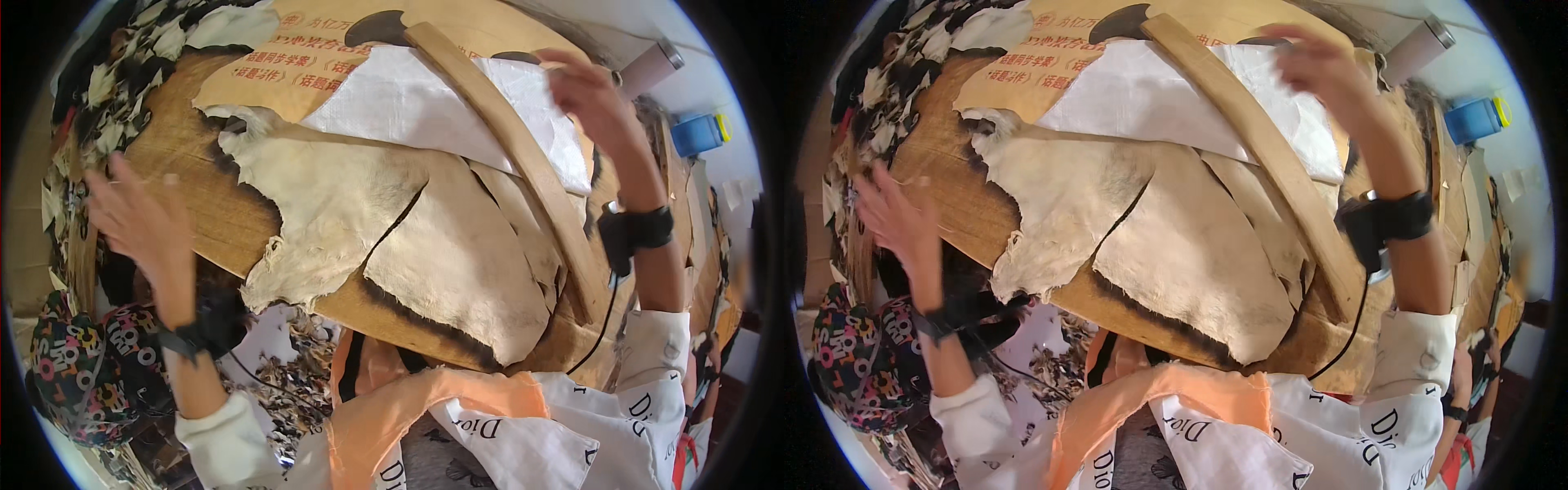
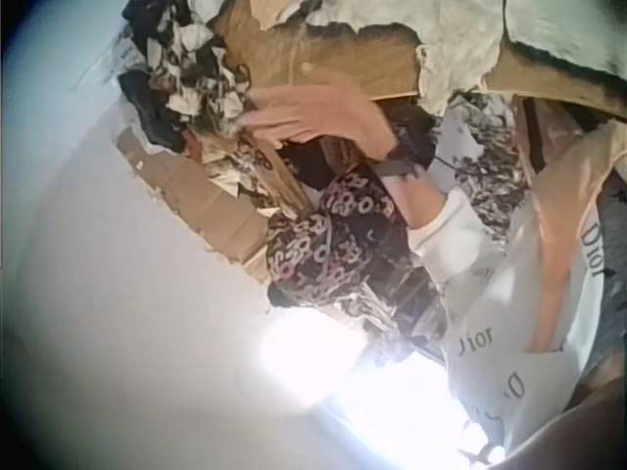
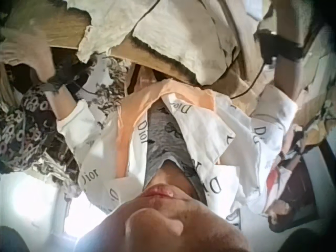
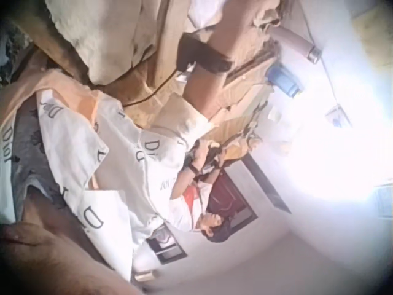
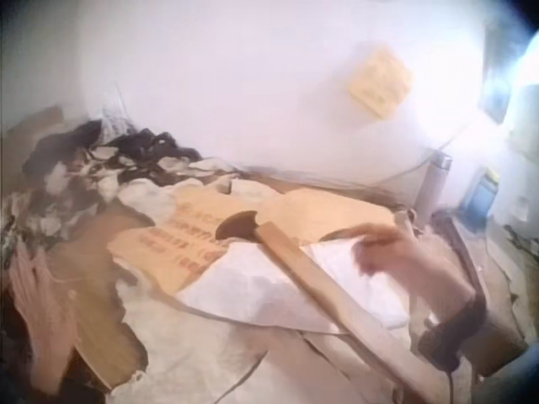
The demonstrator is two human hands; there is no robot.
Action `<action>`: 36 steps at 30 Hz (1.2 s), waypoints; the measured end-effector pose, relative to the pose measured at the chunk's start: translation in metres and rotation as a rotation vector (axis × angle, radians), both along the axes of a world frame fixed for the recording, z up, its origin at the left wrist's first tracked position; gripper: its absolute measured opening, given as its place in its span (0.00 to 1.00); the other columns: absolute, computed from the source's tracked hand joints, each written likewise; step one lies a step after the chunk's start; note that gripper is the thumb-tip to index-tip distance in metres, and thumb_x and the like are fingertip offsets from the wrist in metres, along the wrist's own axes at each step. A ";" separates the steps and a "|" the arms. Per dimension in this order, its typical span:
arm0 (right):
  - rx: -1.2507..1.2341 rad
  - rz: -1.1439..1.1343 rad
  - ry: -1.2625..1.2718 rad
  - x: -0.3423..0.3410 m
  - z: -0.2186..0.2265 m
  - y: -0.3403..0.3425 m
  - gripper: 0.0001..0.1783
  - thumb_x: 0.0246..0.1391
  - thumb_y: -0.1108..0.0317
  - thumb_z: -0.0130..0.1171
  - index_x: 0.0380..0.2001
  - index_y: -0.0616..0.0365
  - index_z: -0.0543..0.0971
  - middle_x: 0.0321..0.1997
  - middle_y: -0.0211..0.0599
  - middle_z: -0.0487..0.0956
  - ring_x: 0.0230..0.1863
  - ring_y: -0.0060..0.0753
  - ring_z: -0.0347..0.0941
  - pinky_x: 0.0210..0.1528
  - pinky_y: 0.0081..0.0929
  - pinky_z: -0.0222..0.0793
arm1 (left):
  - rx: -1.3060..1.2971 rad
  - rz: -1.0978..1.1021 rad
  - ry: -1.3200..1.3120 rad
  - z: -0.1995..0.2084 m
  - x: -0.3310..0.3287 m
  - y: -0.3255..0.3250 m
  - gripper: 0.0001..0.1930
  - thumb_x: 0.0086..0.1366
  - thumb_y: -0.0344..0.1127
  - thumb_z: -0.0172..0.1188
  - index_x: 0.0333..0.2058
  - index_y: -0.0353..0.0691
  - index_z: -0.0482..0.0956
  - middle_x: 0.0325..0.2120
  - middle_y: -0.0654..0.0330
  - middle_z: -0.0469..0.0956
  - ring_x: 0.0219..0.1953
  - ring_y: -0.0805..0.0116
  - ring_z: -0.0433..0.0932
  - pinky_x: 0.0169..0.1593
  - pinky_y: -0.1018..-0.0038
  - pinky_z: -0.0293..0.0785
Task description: Cutting pieces of leather using a leather knife and a template.
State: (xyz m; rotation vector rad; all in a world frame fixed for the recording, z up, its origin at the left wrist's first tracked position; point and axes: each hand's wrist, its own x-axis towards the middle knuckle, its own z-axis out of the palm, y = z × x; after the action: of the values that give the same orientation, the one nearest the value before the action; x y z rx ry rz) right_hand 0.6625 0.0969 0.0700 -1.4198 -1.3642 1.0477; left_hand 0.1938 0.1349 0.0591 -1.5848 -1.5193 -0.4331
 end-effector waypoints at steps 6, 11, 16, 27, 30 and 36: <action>0.403 0.594 -0.553 -0.108 -0.014 0.000 0.07 0.41 0.81 0.55 0.25 0.60 0.78 0.24 0.36 0.73 0.25 0.36 0.71 0.28 0.28 0.66 | -0.781 -0.744 -0.514 -0.031 0.103 -0.084 0.15 0.58 0.32 0.55 0.44 0.35 0.74 0.49 0.49 0.68 0.50 0.50 0.64 0.55 0.60 0.58; 0.602 0.797 -0.501 -0.130 -0.050 0.003 0.06 0.39 0.77 0.60 0.26 0.59 0.76 0.27 0.36 0.70 0.32 0.40 0.68 0.34 0.33 0.67 | -0.910 -0.698 -0.729 -0.050 0.136 -0.109 0.14 0.56 0.32 0.58 0.41 0.33 0.76 0.35 0.54 0.68 0.40 0.56 0.66 0.46 0.65 0.64; 0.608 0.891 -0.435 -0.135 -0.062 0.002 0.11 0.35 0.73 0.65 0.26 0.59 0.76 0.27 0.35 0.68 0.34 0.41 0.67 0.37 0.34 0.67 | -0.857 -0.676 -0.845 -0.059 0.136 -0.112 0.13 0.53 0.29 0.61 0.39 0.34 0.78 0.33 0.57 0.68 0.37 0.61 0.67 0.40 0.69 0.66; 0.625 0.870 -0.361 -0.132 -0.081 -0.003 0.08 0.38 0.70 0.65 0.24 0.57 0.76 0.28 0.32 0.70 0.35 0.39 0.67 0.39 0.32 0.66 | -0.840 -0.699 -0.910 -0.064 0.139 -0.113 0.10 0.51 0.25 0.62 0.34 0.37 0.80 0.28 0.60 0.69 0.33 0.62 0.68 0.37 0.69 0.67; 0.629 0.873 -0.349 -0.132 -0.084 -0.004 0.07 0.39 0.71 0.65 0.23 0.57 0.76 0.26 0.33 0.70 0.34 0.39 0.67 0.39 0.32 0.66 | -0.874 -0.666 -0.975 -0.065 0.138 -0.112 0.09 0.50 0.25 0.62 0.33 0.39 0.80 0.27 0.60 0.70 0.33 0.62 0.69 0.36 0.69 0.67; 0.590 0.852 -0.411 -0.138 -0.079 -0.006 0.08 0.39 0.71 0.63 0.21 0.59 0.73 0.25 0.35 0.69 0.33 0.41 0.66 0.40 0.32 0.65 | -0.781 -0.697 -0.848 -0.066 0.139 -0.111 0.07 0.50 0.25 0.62 0.31 0.39 0.80 0.26 0.61 0.70 0.31 0.61 0.70 0.33 0.70 0.68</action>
State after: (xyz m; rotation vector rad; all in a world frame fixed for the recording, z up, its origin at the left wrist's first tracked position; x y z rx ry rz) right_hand 0.5242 0.0914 -0.0087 -0.6030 -2.4458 0.7349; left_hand 0.3325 0.0243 -0.0066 -2.8057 -1.8095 -1.0949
